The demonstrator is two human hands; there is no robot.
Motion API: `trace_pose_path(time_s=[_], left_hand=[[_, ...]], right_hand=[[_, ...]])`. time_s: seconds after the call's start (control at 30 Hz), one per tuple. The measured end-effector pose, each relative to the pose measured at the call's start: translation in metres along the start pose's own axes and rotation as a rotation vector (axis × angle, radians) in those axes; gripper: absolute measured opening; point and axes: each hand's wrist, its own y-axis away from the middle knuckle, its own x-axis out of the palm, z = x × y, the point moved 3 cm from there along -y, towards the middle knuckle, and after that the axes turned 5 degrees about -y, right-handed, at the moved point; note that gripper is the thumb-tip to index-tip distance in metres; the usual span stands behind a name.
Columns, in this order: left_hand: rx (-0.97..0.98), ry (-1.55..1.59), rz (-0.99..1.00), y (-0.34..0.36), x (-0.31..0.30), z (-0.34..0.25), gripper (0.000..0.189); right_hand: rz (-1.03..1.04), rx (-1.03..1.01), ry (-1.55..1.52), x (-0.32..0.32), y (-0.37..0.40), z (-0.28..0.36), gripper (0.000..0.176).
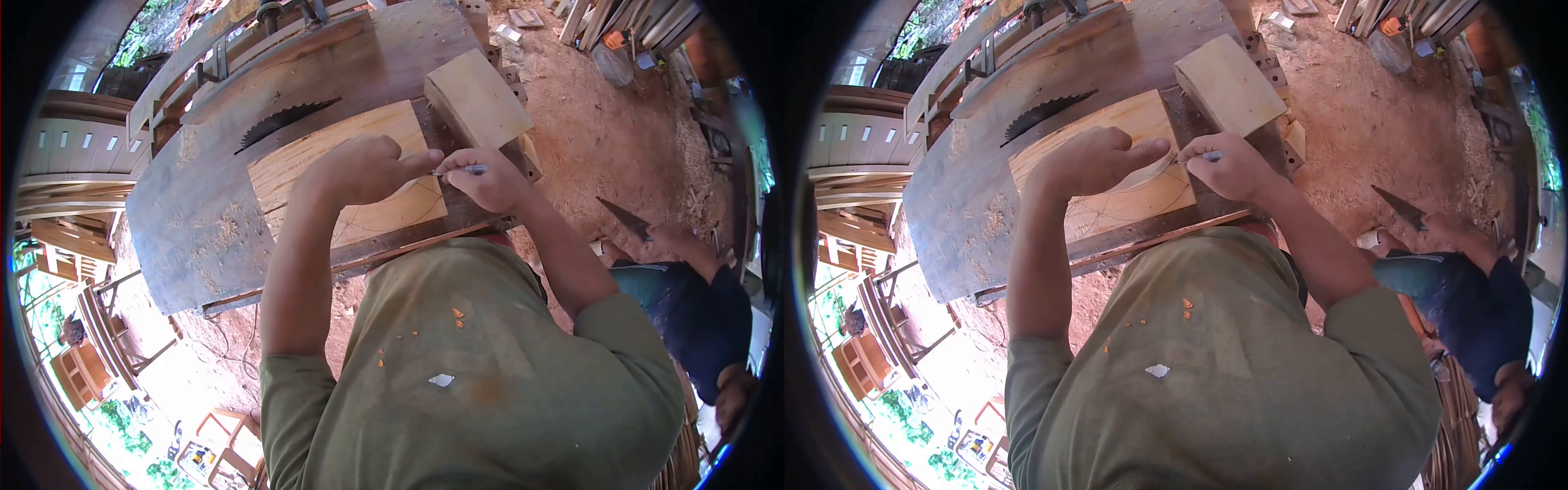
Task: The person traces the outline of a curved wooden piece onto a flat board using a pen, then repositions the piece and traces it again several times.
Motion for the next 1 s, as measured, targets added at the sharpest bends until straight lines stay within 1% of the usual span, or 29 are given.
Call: trace_pose_path(time_s=[0.03, 0.1, 0.13, 0.2, 0.23, 0.3, 0.43, 0.5, 0.53, 0.6, 0.63, 0.73, 0.8, 0.83, 0.9, 0.93, 1.0], left_hand=[[0.000, 0.000, 0.002, 0.001, -0.001, -0.001, 0.099], [-0.010, -0.002, 0.026, 0.002, -0.004, -0.005, 0.099], [-0.012, -0.003, 0.028, 0.003, -0.003, -0.006, 0.099], [-0.024, -0.014, 0.019, 0.004, -0.003, -0.005, 0.100], [-0.024, -0.013, 0.018, 0.003, -0.002, -0.003, 0.100], [-0.011, 0.006, -0.017, 0.000, 0.001, 0.001, 0.101], [-0.015, 0.025, -0.013, 0.003, -0.001, -0.001, 0.102], [0.008, 0.021, -0.025, 0.005, -0.002, -0.001, 0.102], [0.004, 0.024, -0.027, 0.006, -0.003, -0.001, 0.102], [-0.016, 0.030, -0.021, 0.007, -0.004, -0.001, 0.101], [-0.018, 0.034, -0.023, 0.007, -0.003, 0.000, 0.101], [-0.014, 0.060, -0.064, 0.006, -0.002, 0.002, 0.101], [-0.006, 0.044, -0.022, 0.009, -0.005, -0.001, 0.100], [-0.012, 0.048, -0.025, 0.009, -0.005, 0.000, 0.100], [-0.010, 0.053, -0.024, 0.009, -0.004, 0.000, 0.100], [-0.009, 0.055, -0.024, 0.009, -0.005, 0.000, 0.100], [-0.005, 0.043, -0.023, 0.009, -0.005, 0.000, 0.100]], right_hand=[[0.000, 0.001, -0.002, 0.001, -0.001, 0.002, 0.023], [-0.092, -0.069, 0.056, -0.003, -0.002, 0.010, 0.023], [-0.092, -0.068, 0.054, -0.004, -0.002, 0.010, 0.023], [-0.185, -0.108, 0.145, -0.010, -0.002, 0.011, 0.023], [-0.185, -0.108, 0.145, -0.009, -0.003, 0.012, 0.023], [-0.051, 0.009, 0.062, -0.005, -0.004, 0.011, 0.023], [-0.039, -0.021, 0.085, -0.002, -0.006, 0.009, 0.023], [-0.215, -0.161, 0.256, -0.001, -0.003, 0.013, 0.022], [-0.210, -0.163, 0.257, 0.000, -0.002, 0.016, 0.022], [-0.083, 0.001, 0.137, 0.003, 0.000, 0.016, 0.019], [-0.080, 0.001, 0.140, 0.003, 0.000, 0.016, 0.019], [-0.107, -0.055, 0.139, 0.004, -0.001, 0.014, 0.019], [-0.271, -0.248, 0.358, 0.000, 0.001, 0.017, 0.022], [-0.265, -0.251, 0.358, 0.000, 0.002, 0.019, 0.022], [-0.085, 0.005, 0.130, 0.005, 0.007, 0.016, 0.022], [-0.084, 0.006, 0.132, 0.008, 0.008, 0.015, 0.022], [-0.052, -0.088, 0.099, 0.018, 0.008, 0.014, 0.022]])
